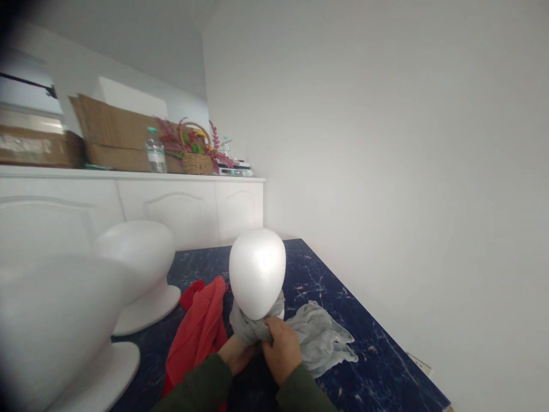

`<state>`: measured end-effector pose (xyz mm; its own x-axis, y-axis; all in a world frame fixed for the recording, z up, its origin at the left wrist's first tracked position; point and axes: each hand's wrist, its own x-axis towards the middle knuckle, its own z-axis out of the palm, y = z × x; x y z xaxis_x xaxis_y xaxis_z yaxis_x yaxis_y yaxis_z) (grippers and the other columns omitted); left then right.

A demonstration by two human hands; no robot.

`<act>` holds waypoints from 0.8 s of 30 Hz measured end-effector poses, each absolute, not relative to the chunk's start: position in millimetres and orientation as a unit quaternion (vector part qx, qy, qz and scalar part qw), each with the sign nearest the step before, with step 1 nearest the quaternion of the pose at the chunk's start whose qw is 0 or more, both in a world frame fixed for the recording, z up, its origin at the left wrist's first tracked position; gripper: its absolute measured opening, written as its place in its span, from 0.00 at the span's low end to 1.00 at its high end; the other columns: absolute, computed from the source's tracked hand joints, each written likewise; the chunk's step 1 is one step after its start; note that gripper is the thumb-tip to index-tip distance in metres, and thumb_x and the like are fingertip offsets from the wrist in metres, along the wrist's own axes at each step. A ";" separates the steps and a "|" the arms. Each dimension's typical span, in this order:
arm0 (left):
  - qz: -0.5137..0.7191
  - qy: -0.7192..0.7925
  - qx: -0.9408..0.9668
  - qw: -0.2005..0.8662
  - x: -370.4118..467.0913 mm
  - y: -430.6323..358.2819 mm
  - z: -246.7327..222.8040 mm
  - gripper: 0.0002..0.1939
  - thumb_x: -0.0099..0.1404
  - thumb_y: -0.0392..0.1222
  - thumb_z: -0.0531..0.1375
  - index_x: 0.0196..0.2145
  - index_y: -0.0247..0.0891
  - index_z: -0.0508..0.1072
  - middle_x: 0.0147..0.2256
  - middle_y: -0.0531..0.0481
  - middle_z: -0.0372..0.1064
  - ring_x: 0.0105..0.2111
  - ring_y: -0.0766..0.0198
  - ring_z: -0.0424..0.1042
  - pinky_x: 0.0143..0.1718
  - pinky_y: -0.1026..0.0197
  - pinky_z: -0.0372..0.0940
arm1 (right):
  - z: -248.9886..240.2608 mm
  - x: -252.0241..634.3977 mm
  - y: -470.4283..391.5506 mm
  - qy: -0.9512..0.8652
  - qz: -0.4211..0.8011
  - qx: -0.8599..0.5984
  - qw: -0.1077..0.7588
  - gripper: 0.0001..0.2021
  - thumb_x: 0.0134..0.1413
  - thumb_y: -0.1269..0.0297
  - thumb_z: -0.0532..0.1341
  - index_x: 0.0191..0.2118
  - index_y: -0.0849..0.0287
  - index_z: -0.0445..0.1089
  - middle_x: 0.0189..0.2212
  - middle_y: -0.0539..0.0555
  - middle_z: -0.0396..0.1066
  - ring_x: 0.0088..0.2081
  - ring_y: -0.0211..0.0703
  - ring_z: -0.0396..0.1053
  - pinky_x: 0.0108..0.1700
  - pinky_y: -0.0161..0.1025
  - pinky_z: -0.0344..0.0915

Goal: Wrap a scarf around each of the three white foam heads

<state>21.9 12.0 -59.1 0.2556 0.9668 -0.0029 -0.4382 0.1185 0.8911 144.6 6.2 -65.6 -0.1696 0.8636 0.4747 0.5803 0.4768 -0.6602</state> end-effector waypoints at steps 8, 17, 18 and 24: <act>0.442 0.318 0.250 0.800 -27.4 23.2 -40.9 0.09 0.50 0.39 0.57 0.30 0.33 0.71 0.26 0.44 0.71 0.37 0.53 0.71 0.39 0.54 0.65 | -71.6 201.0 51.0 -0.546 0.241 -0.579 0.555 0.08 0.34 0.71 0.52 0.23 0.56 0.67 0.23 0.51 0.68 0.30 0.45 0.63 0.35 0.38 0.57; 0.615 0.404 0.230 0.637 -50.8 43.0 -51.2 0.11 0.52 0.36 0.56 0.36 0.35 0.68 0.27 0.48 0.70 0.33 0.58 0.72 0.40 0.55 0.65 | -95.5 188.4 61.8 -0.475 0.342 -0.559 0.587 0.11 0.39 0.64 0.52 0.31 0.61 0.67 0.28 0.54 0.70 0.29 0.43 0.66 0.32 0.36 0.62; 0.626 0.428 0.228 0.611 -48.8 45.5 -54.0 0.13 0.51 0.35 0.57 0.38 0.36 0.67 0.29 0.48 0.71 0.34 0.58 0.72 0.41 0.55 0.65 | -95.9 187.9 61.7 -0.484 0.346 -0.552 0.584 0.11 0.39 0.64 0.53 0.32 0.61 0.68 0.29 0.54 0.71 0.31 0.43 0.66 0.34 0.37 0.62; 0.632 0.453 0.313 0.545 -33.0 51.6 -73.2 0.22 0.46 0.35 0.64 0.42 0.37 0.68 0.42 0.44 0.68 0.46 0.57 0.66 0.50 0.56 0.58 | -91.7 177.7 66.5 -0.532 0.364 -0.506 0.573 0.13 0.41 0.64 0.55 0.35 0.60 0.70 0.39 0.56 0.70 0.44 0.47 0.65 0.49 0.42 0.57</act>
<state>-33.0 51.6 -73.2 -0.2091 0.9730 -0.0980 -0.4062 0.0048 0.9138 177.7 66.5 -91.7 0.1689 0.9553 0.2425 0.1208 0.2241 -0.9670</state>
